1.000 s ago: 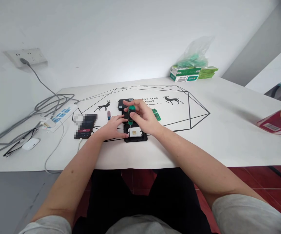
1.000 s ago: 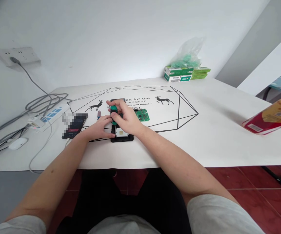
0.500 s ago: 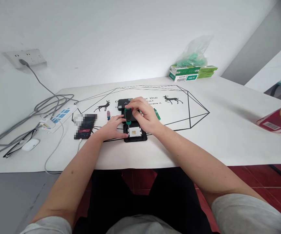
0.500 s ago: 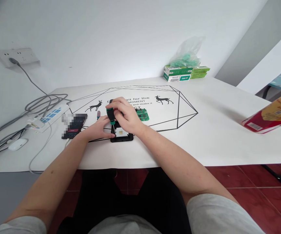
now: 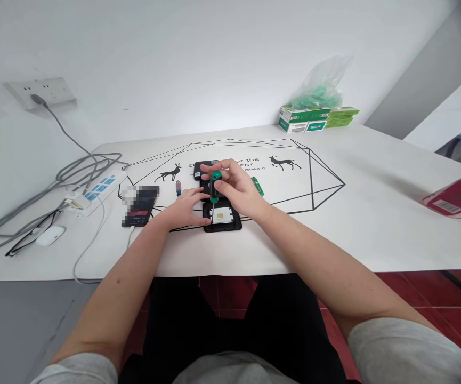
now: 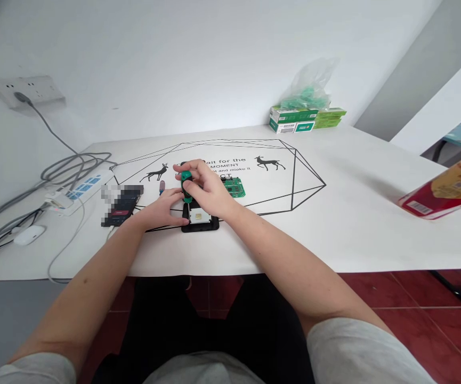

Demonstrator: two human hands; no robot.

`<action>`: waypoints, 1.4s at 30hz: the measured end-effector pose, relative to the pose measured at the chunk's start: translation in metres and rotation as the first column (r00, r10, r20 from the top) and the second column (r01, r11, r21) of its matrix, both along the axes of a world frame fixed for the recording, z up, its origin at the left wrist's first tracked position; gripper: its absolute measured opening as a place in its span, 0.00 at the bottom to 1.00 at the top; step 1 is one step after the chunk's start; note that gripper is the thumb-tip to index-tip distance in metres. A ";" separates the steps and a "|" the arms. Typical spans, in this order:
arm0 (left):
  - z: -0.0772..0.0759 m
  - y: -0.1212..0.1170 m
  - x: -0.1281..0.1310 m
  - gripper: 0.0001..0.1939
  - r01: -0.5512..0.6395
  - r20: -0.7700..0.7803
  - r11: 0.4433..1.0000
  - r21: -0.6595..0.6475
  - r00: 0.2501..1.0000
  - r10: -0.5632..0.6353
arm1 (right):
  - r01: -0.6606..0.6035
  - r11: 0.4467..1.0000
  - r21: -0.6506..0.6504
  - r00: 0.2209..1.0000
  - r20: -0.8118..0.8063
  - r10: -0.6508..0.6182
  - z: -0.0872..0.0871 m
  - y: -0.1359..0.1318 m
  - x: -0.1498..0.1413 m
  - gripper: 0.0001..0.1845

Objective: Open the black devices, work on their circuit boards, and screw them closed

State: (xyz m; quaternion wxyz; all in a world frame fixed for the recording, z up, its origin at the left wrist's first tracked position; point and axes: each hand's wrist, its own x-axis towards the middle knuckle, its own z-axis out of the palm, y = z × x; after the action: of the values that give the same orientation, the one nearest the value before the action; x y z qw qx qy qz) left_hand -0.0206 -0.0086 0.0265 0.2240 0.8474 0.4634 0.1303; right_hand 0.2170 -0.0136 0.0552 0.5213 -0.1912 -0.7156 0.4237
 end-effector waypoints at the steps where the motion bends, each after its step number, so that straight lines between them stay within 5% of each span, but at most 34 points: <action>1: -0.001 0.001 0.000 0.42 -0.002 -0.004 1.000 0.004 1.000 0.002 | 0.027 0.998 0.056 0.999 0.023 -0.028 0.000 0.001 0.001 0.14; 6: -0.003 0.002 -0.001 0.42 0.017 -0.014 0.999 0.033 1.000 -0.017 | 0.225 0.913 0.339 0.963 0.066 -0.262 0.002 0.006 0.004 0.19; 10: -0.005 0.003 -0.003 0.41 0.033 0.001 0.999 0.043 0.999 -0.034 | 0.235 0.891 0.389 0.961 0.047 -0.274 0.000 0.010 0.003 0.21; 17: -0.005 0.000 -0.001 0.43 0.000 0.024 1.000 0.023 1.000 -0.001 | 0.157 0.969 0.192 0.988 -0.017 -0.157 0.003 0.008 0.002 0.10; 22: -0.004 0.001 -0.002 0.42 -0.006 0.047 1.000 0.006 0.999 0.005 | 0.086 0.996 -0.019 0.995 -0.041 -0.087 0.002 0.006 0.000 0.24; 28: -0.006 0.000 0.000 0.47 -0.025 0.066 0.999 0.022 0.998 0.023 | -0.056 0.988 -0.141 0.996 -0.071 0.047 -0.001 0.008 0.002 0.18; 32: -0.003 -0.005 0.003 0.38 -0.012 0.086 0.994 0.106 0.996 0.002 | 0.056 0.998 0.041 0.998 0.023 -0.056 0.001 0.010 0.005 0.13; 35: 0.000 -0.009 0.003 0.20 0.027 0.147 0.992 0.122 0.988 -0.045 | 0.163 0.971 0.177 0.983 0.048 -0.174 -0.002 0.015 0.006 0.17; 42: -0.001 -0.013 0.008 0.08 0.042 0.169 0.999 0.025 0.985 -0.046 | 0.166 0.966 0.196 0.986 -0.001 -0.169 -0.007 0.021 0.004 0.14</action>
State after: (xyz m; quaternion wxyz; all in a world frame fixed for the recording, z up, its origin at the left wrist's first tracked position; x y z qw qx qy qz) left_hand -0.0126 -0.0213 0.0254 0.2564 0.8455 0.4225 0.2020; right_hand 0.2215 0.0074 0.0482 0.5661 -0.2022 -0.7389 0.3044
